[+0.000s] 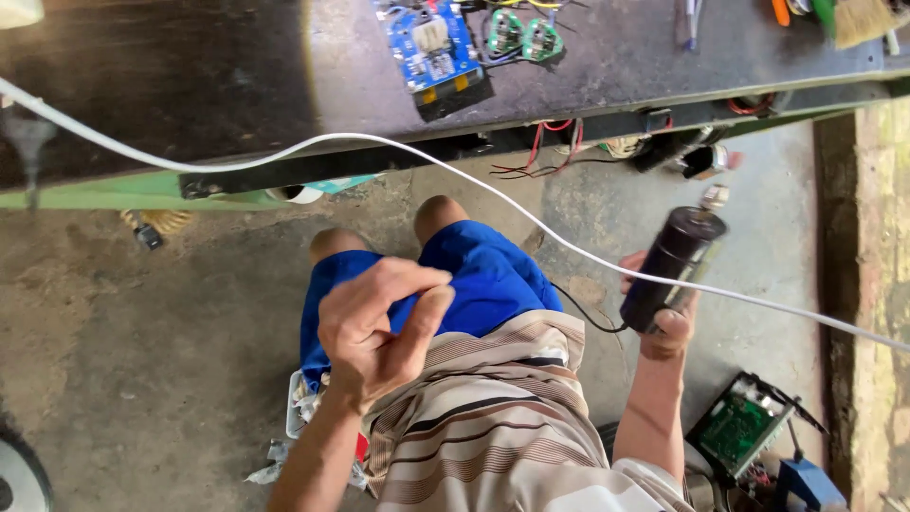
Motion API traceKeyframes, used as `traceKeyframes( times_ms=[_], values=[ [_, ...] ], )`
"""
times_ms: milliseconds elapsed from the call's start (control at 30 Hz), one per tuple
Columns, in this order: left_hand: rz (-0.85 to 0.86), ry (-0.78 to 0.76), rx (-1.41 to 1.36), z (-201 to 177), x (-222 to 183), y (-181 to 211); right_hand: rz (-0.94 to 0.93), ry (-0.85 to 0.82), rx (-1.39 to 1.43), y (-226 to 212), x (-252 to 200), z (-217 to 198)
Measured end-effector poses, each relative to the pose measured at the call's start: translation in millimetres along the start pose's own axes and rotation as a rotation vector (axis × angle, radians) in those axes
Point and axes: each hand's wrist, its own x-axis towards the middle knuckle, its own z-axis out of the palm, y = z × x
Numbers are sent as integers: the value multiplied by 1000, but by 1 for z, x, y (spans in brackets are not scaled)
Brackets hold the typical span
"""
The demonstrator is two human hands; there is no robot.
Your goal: A person is diagnosing and repairing a circuit board at a workbench using a multimeter and probes.
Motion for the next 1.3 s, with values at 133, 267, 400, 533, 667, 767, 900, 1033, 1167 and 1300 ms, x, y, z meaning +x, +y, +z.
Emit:
traceKeyframes(
  times_ms=[133, 267, 400, 533, 667, 767, 900, 1033, 1167, 1300],
  values=[
    [320, -159, 96, -3, 79, 51, -164, -190, -167, -45, 45, 58],
    [327, -343, 49, 24, 124, 37, -182, -67, -180, -67, 72, 98],
    [-40, -819, 402, 58, 122, 3, -109, 199, -233, -72, 85, 143],
    [-197, -1026, 594, 41, 109, 1, 68, 196, -560, -96, 109, 184],
    [-416, -925, 598, 13, 110, -8, 115, 213, -969, -94, 139, 181],
    [-511, -850, 570, 1, 111, -10, 48, 269, -1227, -80, 170, 162],
    [-545, -839, 566, 1, 114, -19, -207, 286, -1718, -66, 210, 137],
    [-418, -819, 587, 5, 112, -38, -371, 314, -1850, -60, 238, 135],
    [-427, -799, 626, 4, 115, -36, -488, 436, -1885, -54, 257, 122],
    [-433, -761, 608, 0, 116, -30, -609, 455, -1903, -67, 267, 109]
  ],
)
